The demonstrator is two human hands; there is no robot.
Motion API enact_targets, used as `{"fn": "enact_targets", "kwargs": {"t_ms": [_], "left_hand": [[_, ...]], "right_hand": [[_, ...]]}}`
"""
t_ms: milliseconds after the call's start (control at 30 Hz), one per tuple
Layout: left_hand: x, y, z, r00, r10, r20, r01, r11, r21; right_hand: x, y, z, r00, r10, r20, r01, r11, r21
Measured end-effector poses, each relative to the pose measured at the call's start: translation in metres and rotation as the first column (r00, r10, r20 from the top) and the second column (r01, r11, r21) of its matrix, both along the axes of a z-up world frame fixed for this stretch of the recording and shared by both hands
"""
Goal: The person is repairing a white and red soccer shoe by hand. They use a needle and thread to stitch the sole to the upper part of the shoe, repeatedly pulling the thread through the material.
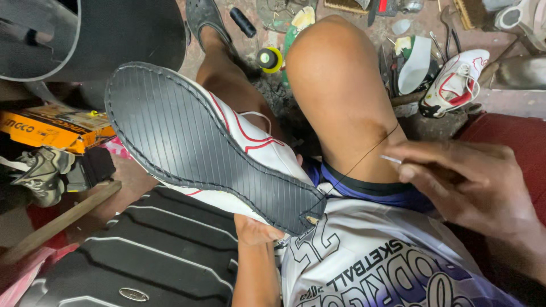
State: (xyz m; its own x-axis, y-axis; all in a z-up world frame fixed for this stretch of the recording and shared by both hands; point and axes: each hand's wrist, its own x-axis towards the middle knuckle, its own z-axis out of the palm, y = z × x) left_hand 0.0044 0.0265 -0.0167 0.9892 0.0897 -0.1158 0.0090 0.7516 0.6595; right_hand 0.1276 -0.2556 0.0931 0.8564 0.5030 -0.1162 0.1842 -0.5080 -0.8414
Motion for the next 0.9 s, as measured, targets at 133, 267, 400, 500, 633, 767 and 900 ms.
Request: {"fn": "enact_targets", "kwargs": {"t_ms": [133,267,400,500,633,767,900], "left_hand": [[-0.015,0.004,-0.012,1.0,0.006,0.007,-0.006,1.0,-0.02],[-0.033,0.013,-0.023,1.0,-0.004,0.011,0.004,1.0,-0.008],[-0.037,0.015,-0.028,0.999,0.012,0.05,-0.013,0.999,0.03],[-0.039,0.015,-0.029,0.999,0.017,0.042,-0.02,0.998,0.061],[-0.035,0.017,-0.032,1.0,-0.013,0.022,0.011,0.997,0.071],[-0.035,0.016,-0.033,1.0,-0.015,0.017,0.013,0.996,0.087],[-0.034,0.018,-0.031,0.999,-0.041,0.01,0.04,0.994,0.1]], "right_hand": [[-0.011,0.016,0.007,0.995,0.094,-0.027,-0.088,0.982,0.168],[-0.018,0.041,0.004,0.979,0.181,0.089,-0.198,0.944,0.264],[-0.021,0.045,-0.009,0.882,0.246,-0.402,-0.214,0.969,0.124],[-0.022,0.043,-0.009,0.872,0.414,-0.26,-0.349,0.9,0.261],[-0.016,0.052,0.004,0.896,0.444,-0.023,-0.417,0.857,0.305],[-0.012,0.055,0.011,0.951,0.288,-0.111,-0.258,0.938,0.231],[-0.014,0.058,0.012,0.953,0.296,-0.072,-0.288,0.952,0.1]]}}
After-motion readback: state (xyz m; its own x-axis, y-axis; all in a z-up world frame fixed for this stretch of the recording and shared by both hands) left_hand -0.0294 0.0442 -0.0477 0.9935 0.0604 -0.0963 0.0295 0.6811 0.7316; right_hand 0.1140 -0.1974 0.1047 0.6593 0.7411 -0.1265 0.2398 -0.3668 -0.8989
